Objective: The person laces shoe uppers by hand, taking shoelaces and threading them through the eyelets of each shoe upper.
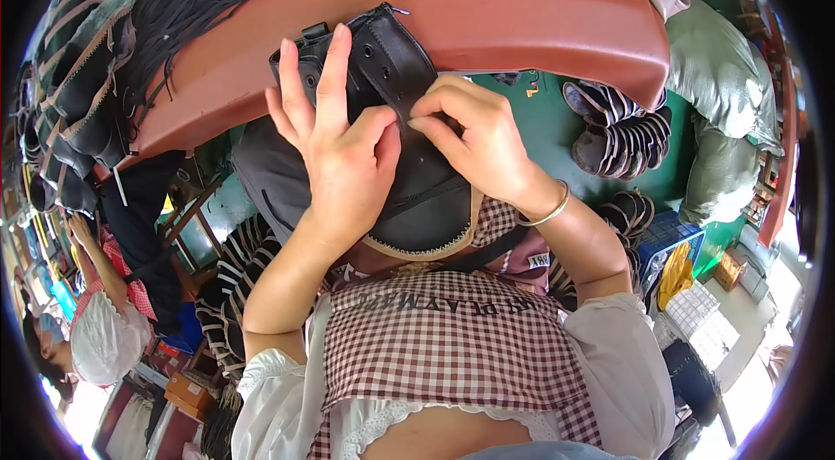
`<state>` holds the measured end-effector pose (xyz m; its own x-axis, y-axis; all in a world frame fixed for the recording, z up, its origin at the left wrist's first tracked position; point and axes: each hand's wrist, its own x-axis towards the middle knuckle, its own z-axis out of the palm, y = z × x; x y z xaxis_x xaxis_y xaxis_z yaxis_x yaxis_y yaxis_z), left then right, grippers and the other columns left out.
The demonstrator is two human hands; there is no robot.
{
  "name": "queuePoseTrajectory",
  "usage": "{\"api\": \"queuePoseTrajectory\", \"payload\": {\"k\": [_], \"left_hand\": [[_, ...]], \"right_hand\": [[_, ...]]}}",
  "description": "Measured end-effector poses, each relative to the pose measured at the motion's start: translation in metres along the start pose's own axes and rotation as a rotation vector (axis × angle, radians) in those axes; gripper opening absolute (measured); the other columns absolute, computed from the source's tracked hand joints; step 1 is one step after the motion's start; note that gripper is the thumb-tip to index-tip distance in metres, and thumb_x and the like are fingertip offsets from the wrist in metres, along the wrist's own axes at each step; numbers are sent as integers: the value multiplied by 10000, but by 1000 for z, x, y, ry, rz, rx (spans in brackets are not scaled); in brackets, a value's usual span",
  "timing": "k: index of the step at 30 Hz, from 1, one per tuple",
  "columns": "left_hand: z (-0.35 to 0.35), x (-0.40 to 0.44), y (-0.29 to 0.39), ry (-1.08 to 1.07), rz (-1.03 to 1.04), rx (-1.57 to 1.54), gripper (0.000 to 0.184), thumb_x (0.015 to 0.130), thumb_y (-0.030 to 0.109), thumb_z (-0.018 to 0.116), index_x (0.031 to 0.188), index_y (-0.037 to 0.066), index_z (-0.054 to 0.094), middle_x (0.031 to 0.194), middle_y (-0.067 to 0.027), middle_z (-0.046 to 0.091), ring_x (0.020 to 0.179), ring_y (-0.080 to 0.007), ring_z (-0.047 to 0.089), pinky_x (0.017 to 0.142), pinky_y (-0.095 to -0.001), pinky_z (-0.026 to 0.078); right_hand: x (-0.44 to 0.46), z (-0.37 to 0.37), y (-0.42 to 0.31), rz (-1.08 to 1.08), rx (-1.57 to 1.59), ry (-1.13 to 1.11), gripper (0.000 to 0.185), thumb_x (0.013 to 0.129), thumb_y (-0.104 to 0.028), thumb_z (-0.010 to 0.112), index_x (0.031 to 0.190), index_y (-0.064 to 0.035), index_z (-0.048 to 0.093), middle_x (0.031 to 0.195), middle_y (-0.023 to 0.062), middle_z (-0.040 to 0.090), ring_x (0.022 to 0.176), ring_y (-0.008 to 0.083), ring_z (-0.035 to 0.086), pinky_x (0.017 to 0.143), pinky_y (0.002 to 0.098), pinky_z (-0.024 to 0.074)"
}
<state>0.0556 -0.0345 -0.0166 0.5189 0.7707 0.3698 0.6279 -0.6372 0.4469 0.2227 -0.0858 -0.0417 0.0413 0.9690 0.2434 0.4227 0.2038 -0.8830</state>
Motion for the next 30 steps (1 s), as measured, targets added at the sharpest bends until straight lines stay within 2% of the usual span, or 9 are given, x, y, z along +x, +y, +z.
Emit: {"api": "queuePoseTrajectory", "payload": {"k": [8, 10, 14, 16, 19, 22, 25, 28, 30], "left_hand": [[-143, 97, -170, 391, 189, 913, 118, 810, 262, 647, 883, 198, 714, 1349, -49, 534, 1235, -392, 440, 1037, -505, 320], [-151, 117, -206, 366, 136, 834, 154, 826, 257, 642, 941, 191, 719, 1340, -79, 533, 1212, -359, 466, 1006, -496, 353], [-86, 87, -74, 251, 326, 456, 367, 750, 200, 690, 1115, 217, 669, 1250, -79, 541, 1142, -319, 489, 944, -469, 376], [-55, 46, -22, -233, 417, 123, 369, 716, 173, 648, 1085, 156, 655, 1049, -57, 561, 991, -272, 512, 855, -438, 397], [-31, 5, 0, -258, 569, -95, 293, 654, 146, 644, 943, 107, 662, 832, -45, 559, 825, -243, 549, 793, -387, 423], [-74, -32, -34, 87, 137, -297, 280, 608, 7, 658, 883, 61, 634, 786, -71, 581, 714, -218, 553, 670, -331, 457], [-110, -84, -96, 493, -514, -507, 89, 863, -11, 570, 929, 22, 621, 881, -31, 617, 746, -95, 542, 692, -220, 441], [-137, -124, -156, 702, -685, -869, 73, 942, 52, 556, 998, 16, 585, 833, -21, 586, 724, -91, 509, 716, -222, 430], [-150, -151, -180, 643, -682, -1126, 56, 955, 65, 543, 986, 19, 552, 793, -26, 534, 751, -110, 501, 755, -253, 425]], "right_hand": [[-21, -38, 0, 187, -173, -41, 133, 756, 16, 611, 886, -6, 622, 785, 152, 627, 744, 320, 643, 654, 381, 502], [-23, -42, -2, 141, -180, -10, 110, 787, 63, 609, 885, 16, 626, 720, 76, 589, 609, 129, 546, 556, 255, 424], [-29, -65, -39, 452, -108, -165, 95, 782, 16, 628, 875, 0, 627, 726, 113, 624, 586, 234, 588, 557, 311, 462], [-28, -66, -60, 217, 56, -301, 127, 784, -27, 673, 899, -22, 621, 744, 73, 626, 597, 234, 587, 550, 338, 453], [-7, -60, -85, -42, 264, -719, 197, 785, -116, 731, 930, -51, 615, 753, 45, 598, 649, 222, 601, 569, 335, 466], [20, -51, -76, -20, 113, -408, 174, 784, -154, 734, 892, -50, 647, 757, 65, 579, 636, 220, 577, 570, 324, 454], [63, -26, -45, -124, -115, -168, 142, 813, -196, 690, 816, -54, 678, 777, 69, 599, 717, 247, 592, 623, 367, 477], [99, 11, -31, -428, -479, -72, 192, 804, -245, 682, 817, -54, 699, 778, 97, 626, 777, 284, 599, 672, 403, 492], [116, 25, -35, -339, -651, -184, 202, 808, -241, 669, 824, -41, 690, 811, 114, 631, 744, 301, 593, 666, 419, 483]]}}
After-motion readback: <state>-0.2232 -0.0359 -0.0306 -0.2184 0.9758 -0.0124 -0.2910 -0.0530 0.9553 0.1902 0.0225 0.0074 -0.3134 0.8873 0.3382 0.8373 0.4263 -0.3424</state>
